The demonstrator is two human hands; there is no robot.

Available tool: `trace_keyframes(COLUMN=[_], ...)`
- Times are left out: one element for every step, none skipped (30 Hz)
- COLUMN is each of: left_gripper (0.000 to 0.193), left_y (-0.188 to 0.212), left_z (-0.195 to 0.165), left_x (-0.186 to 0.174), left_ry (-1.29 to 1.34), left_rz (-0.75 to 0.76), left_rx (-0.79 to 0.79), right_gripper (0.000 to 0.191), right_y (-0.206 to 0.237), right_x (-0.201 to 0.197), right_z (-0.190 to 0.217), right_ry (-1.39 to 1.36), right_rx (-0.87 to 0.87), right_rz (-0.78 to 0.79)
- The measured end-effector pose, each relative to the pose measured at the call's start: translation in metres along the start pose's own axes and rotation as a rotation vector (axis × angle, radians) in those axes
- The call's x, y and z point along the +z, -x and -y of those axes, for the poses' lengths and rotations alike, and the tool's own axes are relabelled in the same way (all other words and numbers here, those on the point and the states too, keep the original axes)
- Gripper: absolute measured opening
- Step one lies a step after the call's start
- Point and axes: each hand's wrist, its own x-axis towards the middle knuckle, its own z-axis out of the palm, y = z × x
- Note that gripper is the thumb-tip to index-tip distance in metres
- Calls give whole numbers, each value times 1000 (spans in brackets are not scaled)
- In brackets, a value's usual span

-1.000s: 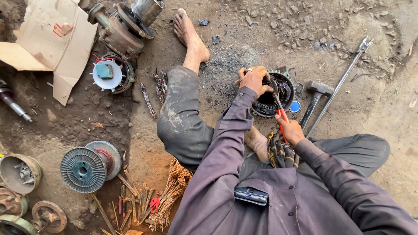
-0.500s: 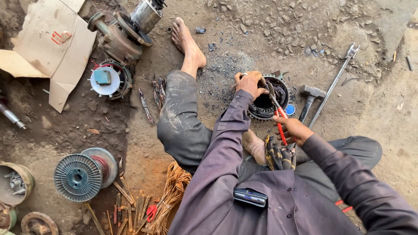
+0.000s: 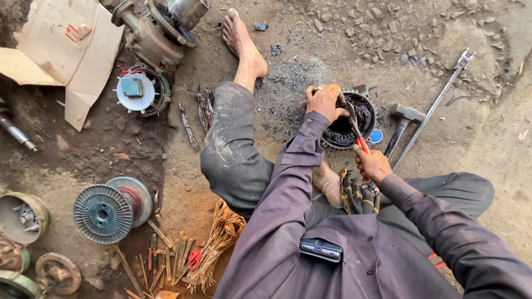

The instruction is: The person sits on the ground and uses pliers to pull and remove old copper windings from a motor stator. They then switch to a screwdriver to scrape and clean the inside of the stator slots.

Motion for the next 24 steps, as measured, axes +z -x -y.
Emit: trace_keyframes(left_gripper=[43,43,43,43,43,44,47,51,54,51,47,44,37,29,22,22,22,22,27,34,43,42,41,41], left_y=[1,0,0,0,5,5,4,5,6,9,10,11,10,5,3,1,-3,-7,-9,-11,-12,-12,-13,-14], left_z=[-6,-11,-17,-22,-28,-34,-39,-46,-55,-58,-60,-64,-67,-68,-71,-72,-73,-79,-88,-94,-99,-109,-119,-127], left_x=[-3,-5,-9,-13,-15,-19,-22,-24,-26,-25,-27,-27,-28,-29,-30,-31,-34,-36,-37,-36,-35,-33,-29,-28], left_ry=[-2,-4,-7,-8,-6,-6,-48,-90,-131,-115,-102,-91,-108,-126,-141,-97,-56,-13,-7,-1,5,-60,-125,-188], left_rz=[6,13,18,22,31,33,12,-5,-13,14,34,57,71,71,77,97,109,121,69,17,-35,-47,-62,-75], left_rx=[2,8,18,12,4,2,36,68,92,98,100,105,109,112,109,28,-50,-131,-75,-20,31,-13,-55,-98], right_gripper=[60,63,67,61,54,48,45,42,40,38,37,35,35,35,35,35,35,35,35,35,35,35,35,36], right_y=[3,5,9,12,18,23,27,33,40,45,46,50,54,53,55,58,58,60,63,63,64,67,68,70], right_x=[-2,-3,-3,0,4,8,10,11,11,9,5,4,0,-5,-10,-15,-20,-26,-33,-38,-42,-46,-50,-53], right_z=[-2,-3,-5,-7,-12,-14,-17,-21,-24,-27,-29,-31,-32,-29,-27,-27,-26,-25,-24,-22,-21,-20,-19,-17], right_ry=[120,237,352,346,341,334,131,-73,-275,-258,-238,-222,-290,-352,-409,-421,-432,-440,-424,-407,-389,-382,-375,-368], right_rx=[-30,-62,-95,-169,-237,-311,-293,-271,-238,-261,-291,-319,-290,-272,-246,-225,-212,-199,-210,-220,-229,-235,-243,-250], right_rz=[-47,-95,-148,-203,-258,-318,-279,-233,-179,-193,-201,-210,-185,-156,-125,-111,-97,-82,-89,-94,-96,-85,-75,-66])
